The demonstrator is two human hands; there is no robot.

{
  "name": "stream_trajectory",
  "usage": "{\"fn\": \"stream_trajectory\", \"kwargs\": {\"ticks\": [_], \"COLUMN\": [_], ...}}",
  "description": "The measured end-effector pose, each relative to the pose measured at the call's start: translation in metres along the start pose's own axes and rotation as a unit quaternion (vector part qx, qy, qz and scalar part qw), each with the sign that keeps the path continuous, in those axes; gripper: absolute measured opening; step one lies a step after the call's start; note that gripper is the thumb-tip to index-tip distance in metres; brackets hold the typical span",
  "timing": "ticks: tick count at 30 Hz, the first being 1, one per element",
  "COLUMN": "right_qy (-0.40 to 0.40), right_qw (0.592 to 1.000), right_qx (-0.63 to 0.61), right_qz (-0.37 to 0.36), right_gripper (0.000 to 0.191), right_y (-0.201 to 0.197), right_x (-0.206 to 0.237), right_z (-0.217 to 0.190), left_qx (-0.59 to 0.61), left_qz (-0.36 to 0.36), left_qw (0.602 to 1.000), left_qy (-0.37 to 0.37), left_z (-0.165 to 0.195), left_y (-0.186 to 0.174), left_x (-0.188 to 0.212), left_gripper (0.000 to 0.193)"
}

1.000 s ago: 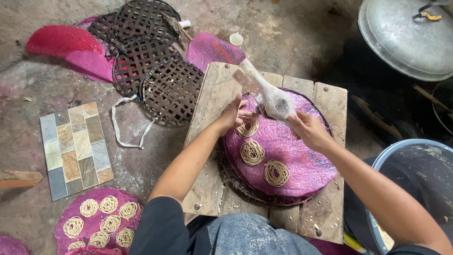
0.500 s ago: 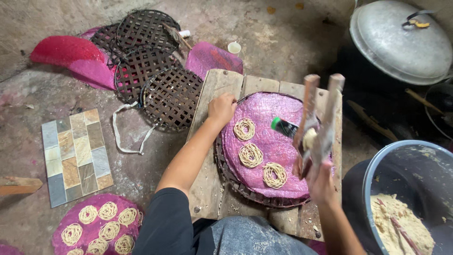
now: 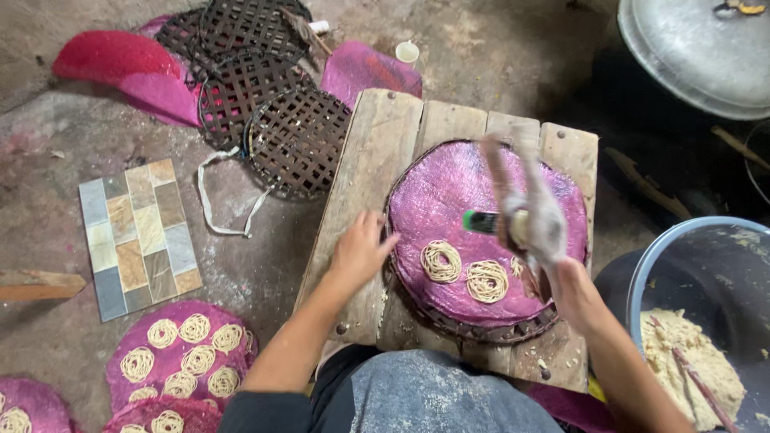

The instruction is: The person uses a manual dough press to extrude dough into thin noodles, forming them into circular nests on a pink mat placed over a woven tray. They repeatedly load dough into the press, operate the lever, and arrange the resulting noodles into neat piles.

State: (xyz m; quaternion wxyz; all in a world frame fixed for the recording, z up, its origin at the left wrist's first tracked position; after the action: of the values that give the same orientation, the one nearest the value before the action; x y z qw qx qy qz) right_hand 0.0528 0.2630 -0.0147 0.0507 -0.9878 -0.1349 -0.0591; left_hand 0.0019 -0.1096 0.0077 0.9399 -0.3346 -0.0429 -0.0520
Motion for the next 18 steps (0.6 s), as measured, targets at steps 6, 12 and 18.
{"fn": "stream_trajectory", "kwargs": {"ticks": [6, 12, 18], "right_qy": [0.26, 0.267, 0.259], "right_qw": [0.934, 0.899, 0.877], "right_qx": [0.026, 0.304, 0.388], "right_qz": [-0.242, -0.166, -0.114], "right_gripper": [0.062, 0.07, 0.075], "right_y": [0.075, 0.075, 0.1], "right_x": [-0.039, -0.084, -0.097], "right_z": [-0.042, -0.107, -0.1], "left_qx": [0.807, 0.887, 0.866], "left_qz": [-0.165, -0.079, -0.048], "left_qw": [0.564, 0.448, 0.483], "left_qy": [0.066, 0.086, 0.123], "left_z": [0.077, 0.067, 0.04], "left_y": [0.004, 0.011, -0.004], "left_x": [-0.049, -0.103, -0.119], "left_gripper": [0.069, 0.051, 0.054]}}
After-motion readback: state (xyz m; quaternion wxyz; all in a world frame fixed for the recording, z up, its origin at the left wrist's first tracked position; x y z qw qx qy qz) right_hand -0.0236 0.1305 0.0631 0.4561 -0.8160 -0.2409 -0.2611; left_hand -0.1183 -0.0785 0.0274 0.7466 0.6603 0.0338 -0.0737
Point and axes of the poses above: each hand's wrist, its own x-axis away from the middle knuckle, its own y-axis out of the palm, z = x × y, the point moved 8 cm from there along -x, towards the middle knuckle, and after that the axes turned 1 degree about x, right-handed, at the moved point
